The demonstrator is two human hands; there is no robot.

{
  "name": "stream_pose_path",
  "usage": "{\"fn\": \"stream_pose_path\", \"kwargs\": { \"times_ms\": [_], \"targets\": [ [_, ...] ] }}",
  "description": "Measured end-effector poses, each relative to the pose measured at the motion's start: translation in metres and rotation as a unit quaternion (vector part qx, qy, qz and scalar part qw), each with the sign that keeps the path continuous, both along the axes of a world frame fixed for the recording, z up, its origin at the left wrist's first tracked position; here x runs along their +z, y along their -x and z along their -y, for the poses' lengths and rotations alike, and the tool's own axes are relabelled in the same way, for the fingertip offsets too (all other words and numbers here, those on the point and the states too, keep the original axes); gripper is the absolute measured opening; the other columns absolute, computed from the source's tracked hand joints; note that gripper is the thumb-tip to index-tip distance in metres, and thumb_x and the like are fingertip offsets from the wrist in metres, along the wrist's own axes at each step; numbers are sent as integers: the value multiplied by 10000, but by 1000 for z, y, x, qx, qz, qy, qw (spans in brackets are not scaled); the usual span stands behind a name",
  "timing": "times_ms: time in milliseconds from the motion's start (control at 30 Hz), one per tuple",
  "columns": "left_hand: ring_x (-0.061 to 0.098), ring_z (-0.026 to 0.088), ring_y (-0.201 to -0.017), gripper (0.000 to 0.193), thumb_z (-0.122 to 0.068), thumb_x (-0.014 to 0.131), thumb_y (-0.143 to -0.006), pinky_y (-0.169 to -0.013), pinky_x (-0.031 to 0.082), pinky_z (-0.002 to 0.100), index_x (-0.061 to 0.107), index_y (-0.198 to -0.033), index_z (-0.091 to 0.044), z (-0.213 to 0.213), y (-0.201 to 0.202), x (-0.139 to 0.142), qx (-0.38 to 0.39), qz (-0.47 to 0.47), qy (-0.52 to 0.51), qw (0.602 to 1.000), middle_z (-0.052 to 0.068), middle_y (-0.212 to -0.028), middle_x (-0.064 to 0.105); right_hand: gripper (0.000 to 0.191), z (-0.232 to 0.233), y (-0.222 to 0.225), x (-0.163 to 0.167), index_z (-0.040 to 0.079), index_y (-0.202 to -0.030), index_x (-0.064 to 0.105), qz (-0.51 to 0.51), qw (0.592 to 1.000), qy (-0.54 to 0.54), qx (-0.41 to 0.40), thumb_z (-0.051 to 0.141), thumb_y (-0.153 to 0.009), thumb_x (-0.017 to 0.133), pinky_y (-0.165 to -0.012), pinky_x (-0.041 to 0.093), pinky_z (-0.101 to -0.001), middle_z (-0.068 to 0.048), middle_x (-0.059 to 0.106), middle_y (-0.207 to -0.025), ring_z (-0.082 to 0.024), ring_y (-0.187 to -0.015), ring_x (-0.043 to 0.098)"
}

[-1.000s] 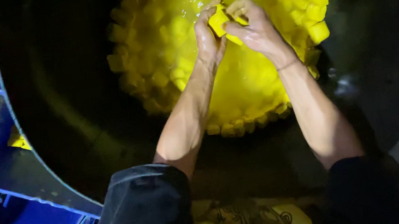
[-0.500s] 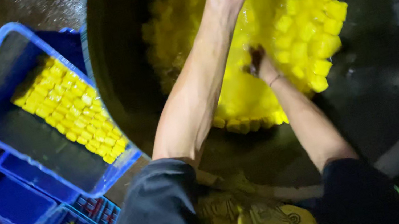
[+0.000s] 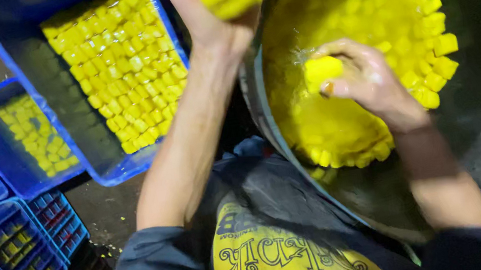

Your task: The person washes yellow block-shaped items in a large water-filled basin, squeezing and rubbing each block by hand before placing it into a blue plastic crate. They repeatedly transfer blocks between the water basin and crates, arranging them in rows.

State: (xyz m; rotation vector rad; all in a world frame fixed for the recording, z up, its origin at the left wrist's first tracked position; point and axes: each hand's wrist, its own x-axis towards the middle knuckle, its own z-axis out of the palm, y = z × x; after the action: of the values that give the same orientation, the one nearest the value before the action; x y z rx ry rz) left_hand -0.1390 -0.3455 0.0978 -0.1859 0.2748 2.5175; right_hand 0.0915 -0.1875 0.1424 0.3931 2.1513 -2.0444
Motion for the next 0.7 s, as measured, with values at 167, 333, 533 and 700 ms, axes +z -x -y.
{"fn": "stream_pose_path", "kwargs": {
  "times_ms": [167, 333, 533, 700],
  "targets": [
    [685, 285, -964, 459, -186, 604, -884, -852, 577, 408, 593, -1321, -47, 81, -40, -20, 5, -1, 43, 999, 167, -1153, 678, 509, 115, 49, 89, 13, -1203, 637, 32, 995, -76, 49, 133, -779, 891, -1083, 585, -374, -113, 743, -1184, -197, -1145, 730],
    [633, 284, -1173, 486, -152, 578, -942, -1055, 529, 417, 517, -1412, -47, 153, -81, -54, -51, 69, 1, 996, 152, -1312, 611, 829, 209, 92, 57, -31, -1364, 543, -136, 885, -429, 118, 319, -725, 938, -1140, 340, -493, -314, 410, -1447, -426, -1382, 369],
    [555, 279, -1270, 788, -701, 398, -957, -1064, 472, 457, 341, -1522, -156, 237, -87, -105, -70, 221, 81, 969, 95, -1343, 562, 806, 272, 131, -57, 7, -1439, 544, -18, 954, -156, 256, 312, -767, 866, -1234, 299, -456, -231, 448, -1512, -381, -1480, 384],
    [543, 311, -1317, 941, -799, 341, -865, -1087, 440, 457, 415, -1494, -102, 285, -59, -218, -114, 234, 183, 948, 153, -1415, 578, 703, 307, 153, -175, 33, -1281, 678, 190, 958, -132, 168, 468, -750, 829, -1186, 438, -440, -222, 629, -1407, -342, -1368, 585]
  ]
}}
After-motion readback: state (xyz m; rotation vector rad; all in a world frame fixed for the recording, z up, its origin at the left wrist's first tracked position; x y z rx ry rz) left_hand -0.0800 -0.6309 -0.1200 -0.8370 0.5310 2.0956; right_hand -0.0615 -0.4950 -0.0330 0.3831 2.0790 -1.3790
